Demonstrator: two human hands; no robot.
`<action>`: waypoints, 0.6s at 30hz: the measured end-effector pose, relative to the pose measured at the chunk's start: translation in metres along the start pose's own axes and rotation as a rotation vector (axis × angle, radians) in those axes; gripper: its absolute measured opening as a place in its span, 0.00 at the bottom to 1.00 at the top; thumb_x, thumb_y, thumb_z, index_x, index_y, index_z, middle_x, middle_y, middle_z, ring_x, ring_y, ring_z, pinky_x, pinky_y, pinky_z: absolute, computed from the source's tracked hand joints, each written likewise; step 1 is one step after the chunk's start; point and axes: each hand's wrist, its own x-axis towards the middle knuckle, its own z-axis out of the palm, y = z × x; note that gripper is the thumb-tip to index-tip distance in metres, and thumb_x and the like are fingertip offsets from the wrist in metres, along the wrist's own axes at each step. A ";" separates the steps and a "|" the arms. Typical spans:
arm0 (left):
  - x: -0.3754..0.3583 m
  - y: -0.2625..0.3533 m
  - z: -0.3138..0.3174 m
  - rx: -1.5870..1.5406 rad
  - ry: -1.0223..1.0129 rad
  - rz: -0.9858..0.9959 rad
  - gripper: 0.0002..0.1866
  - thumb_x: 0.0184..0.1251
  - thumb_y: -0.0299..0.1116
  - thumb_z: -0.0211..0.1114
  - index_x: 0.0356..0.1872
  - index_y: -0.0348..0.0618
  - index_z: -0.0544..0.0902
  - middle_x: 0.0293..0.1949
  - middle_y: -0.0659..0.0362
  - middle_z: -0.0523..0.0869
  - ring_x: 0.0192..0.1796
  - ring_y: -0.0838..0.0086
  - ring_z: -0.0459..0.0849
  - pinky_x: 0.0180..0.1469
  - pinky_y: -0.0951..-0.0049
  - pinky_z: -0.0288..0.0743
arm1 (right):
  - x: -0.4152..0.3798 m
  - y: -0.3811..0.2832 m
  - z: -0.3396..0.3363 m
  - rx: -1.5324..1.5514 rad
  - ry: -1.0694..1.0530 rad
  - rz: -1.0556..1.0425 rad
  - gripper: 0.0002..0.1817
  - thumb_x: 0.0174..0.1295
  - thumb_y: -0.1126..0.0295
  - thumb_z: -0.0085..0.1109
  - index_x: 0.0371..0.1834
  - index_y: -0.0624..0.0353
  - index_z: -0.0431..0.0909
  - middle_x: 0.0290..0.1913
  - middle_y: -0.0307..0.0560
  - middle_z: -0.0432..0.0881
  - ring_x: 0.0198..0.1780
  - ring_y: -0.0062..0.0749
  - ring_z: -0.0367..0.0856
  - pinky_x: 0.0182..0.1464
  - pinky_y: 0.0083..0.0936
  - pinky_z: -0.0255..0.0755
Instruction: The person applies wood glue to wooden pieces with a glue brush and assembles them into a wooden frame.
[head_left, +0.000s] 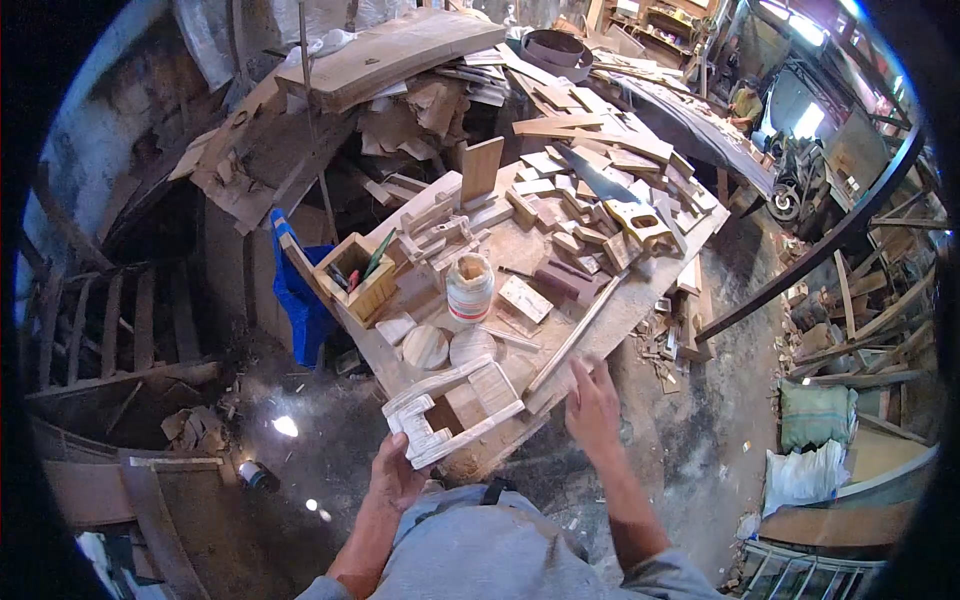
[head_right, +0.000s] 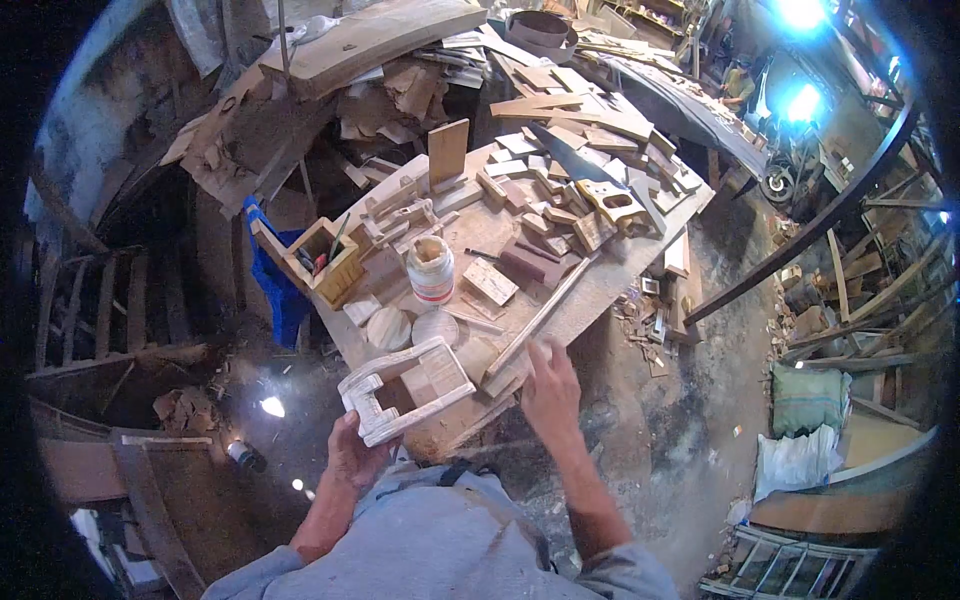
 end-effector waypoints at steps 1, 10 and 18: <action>0.003 -0.001 -0.006 0.001 -0.026 -0.006 0.41 0.60 0.49 0.76 0.71 0.41 0.72 0.59 0.51 0.85 0.61 0.57 0.86 0.64 0.50 0.80 | 0.015 0.008 0.004 -0.091 -0.040 -0.102 0.30 0.61 0.74 0.63 0.70 0.53 0.75 0.63 0.56 0.78 0.58 0.48 0.81 0.58 0.43 0.79; 0.013 -0.009 0.010 0.110 0.083 0.107 0.37 0.60 0.38 0.77 0.68 0.42 0.69 0.58 0.55 0.82 0.60 0.65 0.84 0.66 0.60 0.80 | 0.043 0.013 -0.031 0.075 0.103 -0.184 0.21 0.57 0.71 0.74 0.56 0.49 0.87 0.60 0.50 0.86 0.58 0.44 0.87 0.55 0.40 0.85; 0.042 -0.042 0.057 0.167 0.043 0.300 0.30 0.64 0.27 0.76 0.62 0.45 0.68 0.52 0.54 0.82 0.49 0.70 0.85 0.48 0.71 0.84 | -0.033 -0.090 -0.125 0.472 0.472 -0.430 0.27 0.69 0.65 0.72 0.68 0.58 0.76 0.63 0.60 0.82 0.52 0.46 0.90 0.44 0.33 0.89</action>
